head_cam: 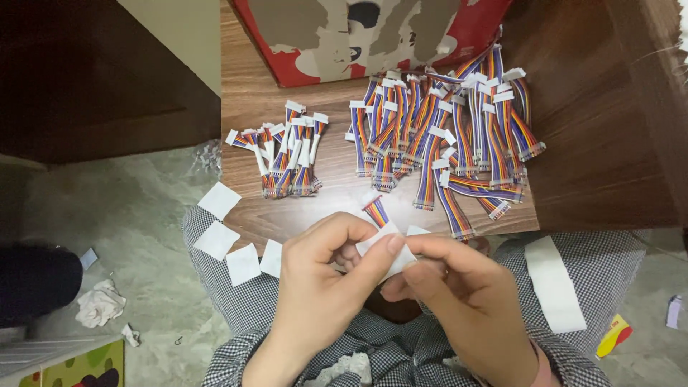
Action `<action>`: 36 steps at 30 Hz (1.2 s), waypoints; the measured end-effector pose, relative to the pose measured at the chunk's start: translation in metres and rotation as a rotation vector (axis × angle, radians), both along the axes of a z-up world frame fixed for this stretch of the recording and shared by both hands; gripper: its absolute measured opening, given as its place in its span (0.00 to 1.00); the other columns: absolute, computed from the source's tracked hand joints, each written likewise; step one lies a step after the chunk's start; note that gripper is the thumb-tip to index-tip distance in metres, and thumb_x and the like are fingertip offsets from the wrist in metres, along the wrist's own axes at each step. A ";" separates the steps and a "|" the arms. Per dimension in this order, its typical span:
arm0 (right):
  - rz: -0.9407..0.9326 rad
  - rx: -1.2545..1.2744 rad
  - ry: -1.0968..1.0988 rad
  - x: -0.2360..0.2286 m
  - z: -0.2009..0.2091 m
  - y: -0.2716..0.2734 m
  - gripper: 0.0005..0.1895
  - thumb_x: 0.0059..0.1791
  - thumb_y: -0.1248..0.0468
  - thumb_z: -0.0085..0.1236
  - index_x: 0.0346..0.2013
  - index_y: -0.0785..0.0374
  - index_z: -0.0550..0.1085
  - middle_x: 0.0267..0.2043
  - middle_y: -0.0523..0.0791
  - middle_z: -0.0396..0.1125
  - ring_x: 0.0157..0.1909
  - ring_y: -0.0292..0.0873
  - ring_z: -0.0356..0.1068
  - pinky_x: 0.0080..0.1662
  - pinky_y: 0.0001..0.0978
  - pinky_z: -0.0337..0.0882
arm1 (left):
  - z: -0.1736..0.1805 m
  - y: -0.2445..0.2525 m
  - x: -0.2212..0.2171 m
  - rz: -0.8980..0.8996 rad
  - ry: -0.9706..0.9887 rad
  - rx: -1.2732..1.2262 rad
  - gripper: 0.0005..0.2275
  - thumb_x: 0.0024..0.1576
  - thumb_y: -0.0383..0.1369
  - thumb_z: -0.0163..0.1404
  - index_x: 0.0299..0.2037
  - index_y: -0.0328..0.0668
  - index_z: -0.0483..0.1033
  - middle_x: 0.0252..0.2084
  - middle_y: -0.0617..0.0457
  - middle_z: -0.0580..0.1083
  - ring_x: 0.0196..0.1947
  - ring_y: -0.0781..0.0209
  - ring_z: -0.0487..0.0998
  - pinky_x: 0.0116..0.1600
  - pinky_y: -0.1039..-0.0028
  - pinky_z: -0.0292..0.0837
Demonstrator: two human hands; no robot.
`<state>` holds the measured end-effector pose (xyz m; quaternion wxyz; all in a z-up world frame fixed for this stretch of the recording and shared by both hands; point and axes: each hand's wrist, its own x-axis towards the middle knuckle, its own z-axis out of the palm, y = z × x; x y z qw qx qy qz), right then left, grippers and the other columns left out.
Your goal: Peeling adhesive labels and sticking them onto ribbon cables
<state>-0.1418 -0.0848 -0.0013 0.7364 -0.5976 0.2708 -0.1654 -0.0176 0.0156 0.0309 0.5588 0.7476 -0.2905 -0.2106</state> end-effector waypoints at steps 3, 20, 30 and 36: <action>-0.100 0.203 -0.029 0.005 -0.003 -0.003 0.09 0.43 0.76 0.51 0.37 0.76 0.72 0.23 0.53 0.70 0.24 0.43 0.71 0.30 0.29 0.75 | -0.003 -0.001 -0.002 0.024 0.033 0.003 0.04 0.45 0.27 0.57 0.22 0.36 0.76 0.16 0.60 0.68 0.16 0.76 0.61 0.20 0.87 0.57; 0.055 -0.494 -0.057 -0.004 0.011 -0.015 0.04 0.36 0.74 0.59 0.23 0.65 0.78 0.36 0.43 0.67 0.27 0.32 0.61 0.29 0.18 0.61 | -0.018 0.008 0.038 -0.460 0.924 0.070 0.12 0.43 0.20 0.56 0.38 0.25 0.77 0.26 0.44 0.77 0.18 0.67 0.71 0.20 0.84 0.66; 0.129 -0.697 -0.075 -0.009 0.011 -0.020 0.06 0.36 0.71 0.57 0.25 0.61 0.79 0.36 0.41 0.67 0.28 0.31 0.63 0.31 0.18 0.63 | -0.013 0.008 0.042 -0.512 0.864 0.120 0.10 0.41 0.20 0.59 0.35 0.26 0.79 0.20 0.48 0.74 0.18 0.68 0.70 0.23 0.82 0.66; 0.159 -0.462 -0.089 -0.012 0.010 -0.025 0.04 0.36 0.72 0.61 0.22 0.63 0.74 0.36 0.43 0.67 0.32 0.34 0.65 0.34 0.21 0.66 | 0.011 0.006 0.033 -0.586 0.139 0.063 0.02 0.43 0.24 0.56 0.21 0.37 0.76 0.19 0.59 0.72 0.19 0.71 0.67 0.27 0.83 0.62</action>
